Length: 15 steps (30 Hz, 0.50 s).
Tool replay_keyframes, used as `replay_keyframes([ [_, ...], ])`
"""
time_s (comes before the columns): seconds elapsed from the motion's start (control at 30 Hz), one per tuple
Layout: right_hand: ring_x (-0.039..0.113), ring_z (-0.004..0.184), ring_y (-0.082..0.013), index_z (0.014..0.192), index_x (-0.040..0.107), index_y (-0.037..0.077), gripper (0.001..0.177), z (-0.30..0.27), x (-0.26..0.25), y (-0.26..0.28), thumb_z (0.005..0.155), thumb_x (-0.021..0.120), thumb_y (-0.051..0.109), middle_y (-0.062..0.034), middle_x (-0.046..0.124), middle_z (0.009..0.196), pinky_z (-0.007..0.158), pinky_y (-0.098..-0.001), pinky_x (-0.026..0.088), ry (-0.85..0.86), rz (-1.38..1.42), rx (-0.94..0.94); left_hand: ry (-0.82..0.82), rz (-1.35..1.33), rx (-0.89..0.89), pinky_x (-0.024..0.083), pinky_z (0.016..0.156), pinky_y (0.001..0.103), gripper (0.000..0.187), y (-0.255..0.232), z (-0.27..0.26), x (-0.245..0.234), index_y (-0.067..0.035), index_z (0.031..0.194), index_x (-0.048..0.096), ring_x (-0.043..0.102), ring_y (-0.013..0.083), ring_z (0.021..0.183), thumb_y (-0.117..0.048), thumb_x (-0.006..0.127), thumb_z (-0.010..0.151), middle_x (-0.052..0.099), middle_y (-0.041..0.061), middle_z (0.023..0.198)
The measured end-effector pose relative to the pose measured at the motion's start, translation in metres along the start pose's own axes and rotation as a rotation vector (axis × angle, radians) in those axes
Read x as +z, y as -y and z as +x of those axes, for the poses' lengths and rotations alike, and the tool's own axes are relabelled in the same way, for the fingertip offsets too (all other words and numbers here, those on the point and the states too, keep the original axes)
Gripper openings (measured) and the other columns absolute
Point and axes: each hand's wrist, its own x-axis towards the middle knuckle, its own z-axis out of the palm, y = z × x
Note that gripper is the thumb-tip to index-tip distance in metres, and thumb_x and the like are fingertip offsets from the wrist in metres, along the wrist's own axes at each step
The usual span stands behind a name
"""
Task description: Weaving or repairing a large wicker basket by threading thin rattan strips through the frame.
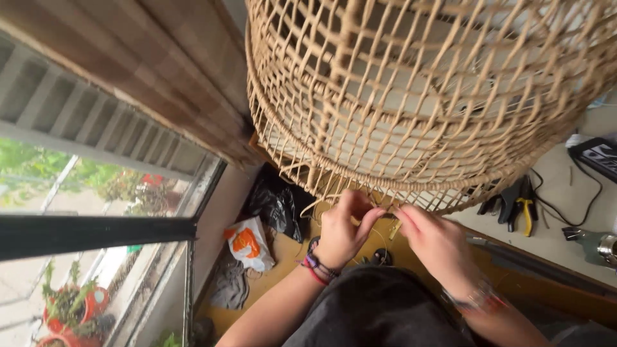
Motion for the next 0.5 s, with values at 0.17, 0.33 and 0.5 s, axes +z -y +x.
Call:
replay_keyframes([
  [0.17, 0.071, 0.054, -0.0027, 0.095, 0.075, 0.016, 0.009, -0.032, -0.066, -0.013, 0.088, 0.069, 0.015, 0.0094, 0.077, 0.071, 0.056, -0.0225, 0.06, 0.11, 0.112, -0.044, 0.203, -0.042, 0.28, 0.057, 0.066, 0.036, 0.038, -0.038, 0.007, -0.014, -0.005, 0.119, 0.062, 0.071, 0.0233, 0.076, -0.038, 0.06, 0.103, 0.071, 0.008, 0.092],
  [0.33, 0.073, 0.058, -0.013, 0.116, 0.068, 0.019, 0.022, -0.002, -0.06, -0.033, 0.095, 0.061, 0.018, 0.0065, 0.077, 0.071, 0.06, -0.032, 0.056, 0.241, 0.15, -0.048, 0.348, 0.134, 0.043, 0.049, 0.051, 0.044, 0.034, -0.056, -0.006, 0.026, -0.015, 0.098, 0.062, 0.067, 0.0316, 0.059, -0.045, 0.048, 0.104, 0.067, 0.009, 0.072],
  [0.5, 0.039, 0.03, -0.0111, 0.151, 0.046, 0.012, 0.057, 0.014, -0.031, -0.053, 0.097, 0.061, 0.02, 0.0036, 0.04, 0.041, 0.033, -0.0345, 0.033, 0.332, 0.032, -0.259, -0.047, 0.296, 0.026, 0.037, 0.039, 0.034, 0.034, -0.049, -0.02, 0.047, -0.017, 0.07, 0.058, 0.05, 0.0141, 0.042, -0.028, 0.064, 0.102, 0.054, -0.001, 0.053],
])
